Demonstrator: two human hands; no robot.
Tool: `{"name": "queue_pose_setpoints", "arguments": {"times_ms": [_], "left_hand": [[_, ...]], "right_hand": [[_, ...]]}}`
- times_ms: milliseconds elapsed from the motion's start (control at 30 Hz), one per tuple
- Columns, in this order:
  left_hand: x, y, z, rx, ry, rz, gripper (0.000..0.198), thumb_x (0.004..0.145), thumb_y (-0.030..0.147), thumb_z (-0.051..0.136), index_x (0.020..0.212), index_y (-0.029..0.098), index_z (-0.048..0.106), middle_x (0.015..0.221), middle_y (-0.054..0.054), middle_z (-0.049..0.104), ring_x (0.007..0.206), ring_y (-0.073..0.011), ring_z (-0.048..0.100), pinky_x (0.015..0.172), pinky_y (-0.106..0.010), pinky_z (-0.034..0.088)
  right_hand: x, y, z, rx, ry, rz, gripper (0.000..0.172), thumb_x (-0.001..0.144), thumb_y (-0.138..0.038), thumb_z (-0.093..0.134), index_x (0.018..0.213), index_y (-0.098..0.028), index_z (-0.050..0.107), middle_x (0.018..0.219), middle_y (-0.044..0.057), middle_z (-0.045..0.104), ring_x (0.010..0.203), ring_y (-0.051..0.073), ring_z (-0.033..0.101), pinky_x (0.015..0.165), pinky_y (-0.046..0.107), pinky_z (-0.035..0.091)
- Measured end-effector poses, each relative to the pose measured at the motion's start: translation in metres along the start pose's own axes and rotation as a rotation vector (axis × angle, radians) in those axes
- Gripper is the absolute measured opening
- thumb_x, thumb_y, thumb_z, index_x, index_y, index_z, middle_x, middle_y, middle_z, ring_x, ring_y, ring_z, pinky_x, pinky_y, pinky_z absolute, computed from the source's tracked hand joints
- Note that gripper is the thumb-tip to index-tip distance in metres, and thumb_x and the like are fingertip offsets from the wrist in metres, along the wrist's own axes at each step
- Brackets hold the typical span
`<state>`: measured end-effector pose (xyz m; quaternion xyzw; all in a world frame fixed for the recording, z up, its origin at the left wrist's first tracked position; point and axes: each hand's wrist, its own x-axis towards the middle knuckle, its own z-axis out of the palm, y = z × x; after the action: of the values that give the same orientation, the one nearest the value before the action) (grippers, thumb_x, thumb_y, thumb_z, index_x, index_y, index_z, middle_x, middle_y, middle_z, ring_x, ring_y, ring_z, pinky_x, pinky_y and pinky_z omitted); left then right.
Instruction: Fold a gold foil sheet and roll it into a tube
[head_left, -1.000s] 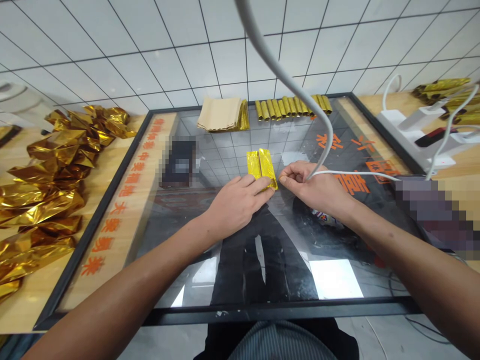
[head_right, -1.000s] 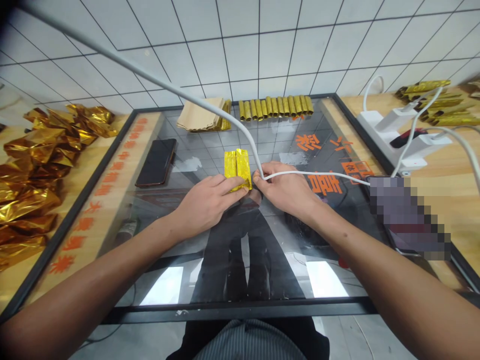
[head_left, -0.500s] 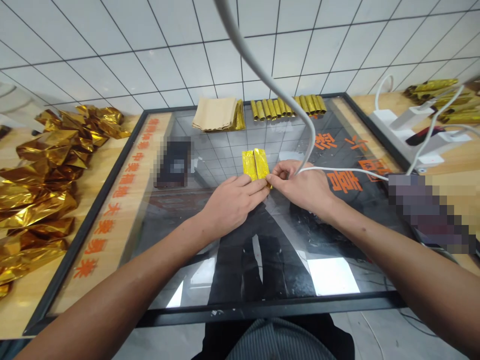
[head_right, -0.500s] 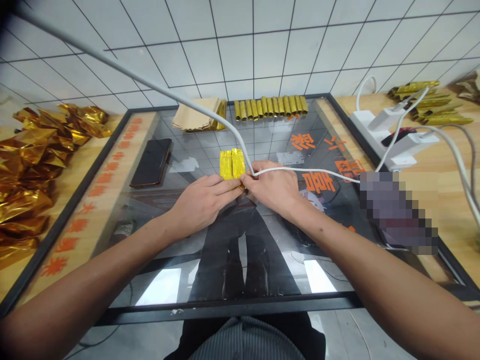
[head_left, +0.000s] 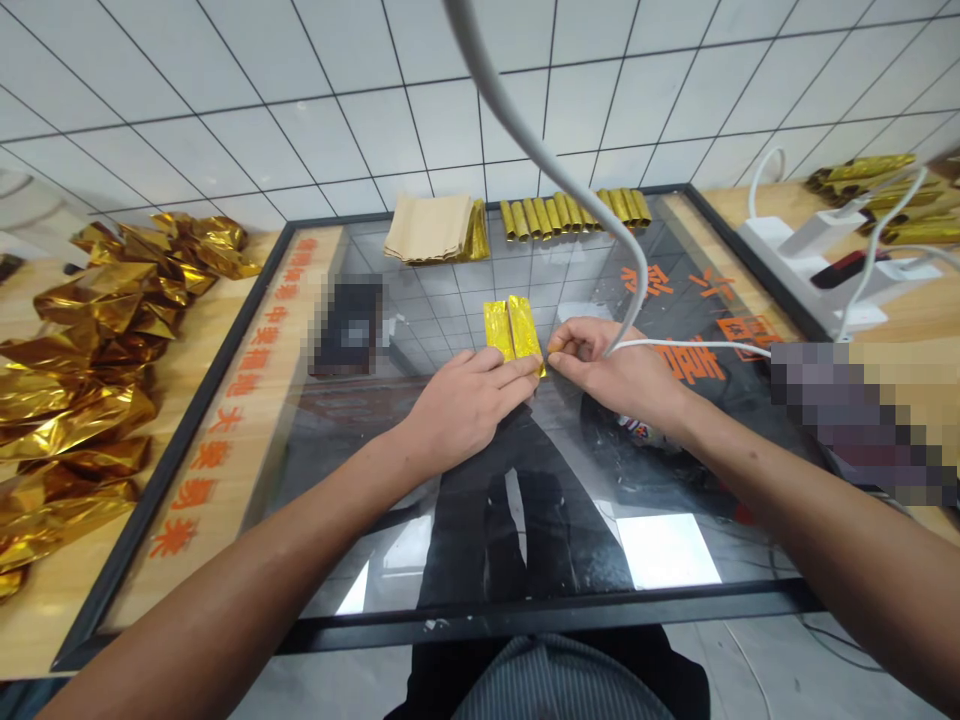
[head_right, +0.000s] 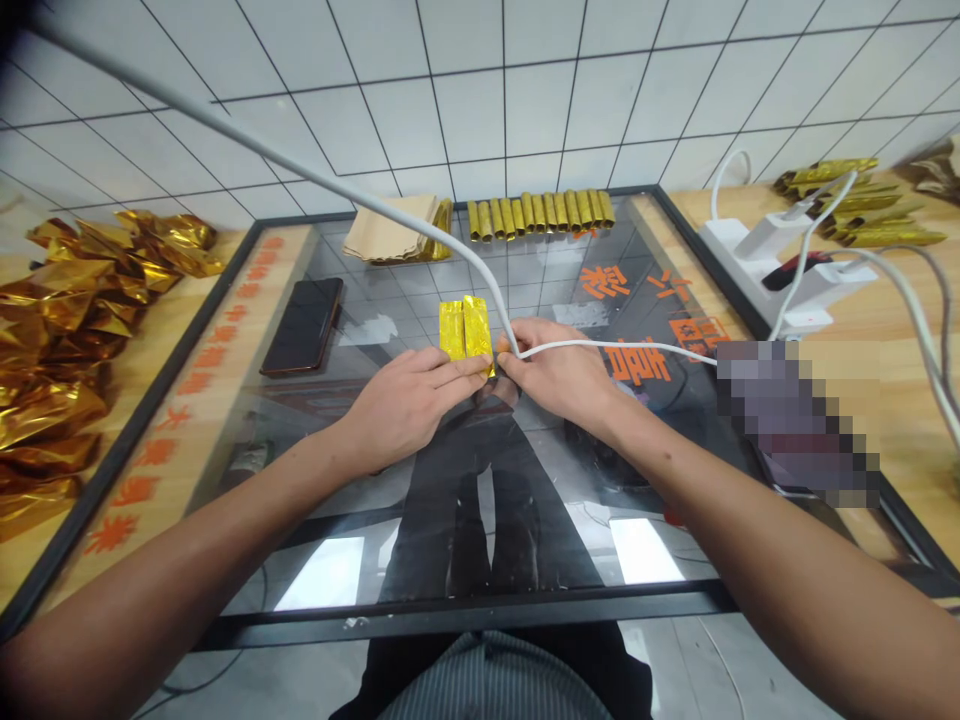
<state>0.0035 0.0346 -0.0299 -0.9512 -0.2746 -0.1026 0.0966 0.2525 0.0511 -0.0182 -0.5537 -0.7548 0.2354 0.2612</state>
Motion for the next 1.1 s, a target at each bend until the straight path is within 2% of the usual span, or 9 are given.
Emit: {"name": "queue_pose_setpoints", "arguments": {"times_ms": [167, 267, 400, 567, 867, 1100], "left_hand": [[0.000, 0.000, -0.001, -0.011, -0.002, 0.004, 0.033, 0.112, 0.019, 0.043, 0.132, 0.022, 0.069, 0.161, 0.001, 0.062, 0.103, -0.0244, 0.057, 0.081, -0.041, 0.046], [0.000, -0.001, -0.002, -0.023, -0.013, 0.001, 0.033, 0.111, 0.018, 0.044, 0.132, 0.021, 0.069, 0.161, 0.001, 0.061, 0.102, -0.0250, 0.055, 0.081, -0.042, 0.047], [0.000, -0.002, -0.002, -0.058, -0.027, -0.006, 0.035, 0.112, 0.018, 0.042, 0.135, 0.023, 0.068, 0.159, 0.001, 0.063, 0.100, -0.0248, 0.055, 0.086, -0.042, 0.048], [0.000, -0.002, -0.002, -0.059, -0.037, -0.020, 0.037, 0.110, 0.016, 0.043, 0.138, 0.023, 0.067, 0.162, 0.001, 0.060, 0.102, -0.0252, 0.055, 0.086, -0.042, 0.046], [-0.001, -0.002, 0.001, -0.067, -0.028, -0.024, 0.037, 0.109, 0.015, 0.045, 0.137, 0.023, 0.068, 0.164, 0.003, 0.059, 0.104, -0.0262, 0.054, 0.084, -0.043, 0.047], [-0.001, -0.002, -0.001, -0.059, -0.032, -0.018, 0.037, 0.109, 0.014, 0.045, 0.138, 0.022, 0.068, 0.163, 0.002, 0.060, 0.101, -0.0259, 0.053, 0.081, -0.043, 0.047]], "right_hand": [[-0.008, 0.009, -0.009, 0.045, -0.008, -0.209, 0.018, 0.098, -0.023, 0.062, 0.097, -0.022, 0.080, 0.096, 0.005, 0.072, 0.080, 0.019, 0.063, 0.072, 0.032, 0.047], [-0.011, 0.013, -0.012, 0.026, 0.003, -0.350, 0.026, 0.102, -0.023, 0.058, 0.110, -0.025, 0.083, 0.098, 0.007, 0.070, 0.087, 0.021, 0.066, 0.075, 0.034, 0.051], [-0.011, 0.018, -0.013, -0.065, -0.040, -0.493, 0.036, 0.103, -0.022, 0.054, 0.124, -0.029, 0.082, 0.104, 0.007, 0.068, 0.087, 0.020, 0.063, 0.074, 0.033, 0.051], [-0.012, 0.016, -0.015, -0.154, -0.051, -0.522, 0.038, 0.104, -0.022, 0.048, 0.116, -0.027, 0.084, 0.105, 0.008, 0.066, 0.082, 0.018, 0.060, 0.068, 0.031, 0.046], [-0.009, 0.018, -0.016, -0.188, -0.106, -0.501, 0.036, 0.105, -0.026, 0.049, 0.108, -0.029, 0.084, 0.106, 0.007, 0.067, 0.080, 0.017, 0.057, 0.068, 0.031, 0.044], [-0.008, 0.006, -0.024, -0.248, -0.191, -0.544, 0.033, 0.104, -0.026, 0.049, 0.098, -0.026, 0.081, 0.101, 0.007, 0.069, 0.078, 0.019, 0.056, 0.072, 0.034, 0.042]]}}
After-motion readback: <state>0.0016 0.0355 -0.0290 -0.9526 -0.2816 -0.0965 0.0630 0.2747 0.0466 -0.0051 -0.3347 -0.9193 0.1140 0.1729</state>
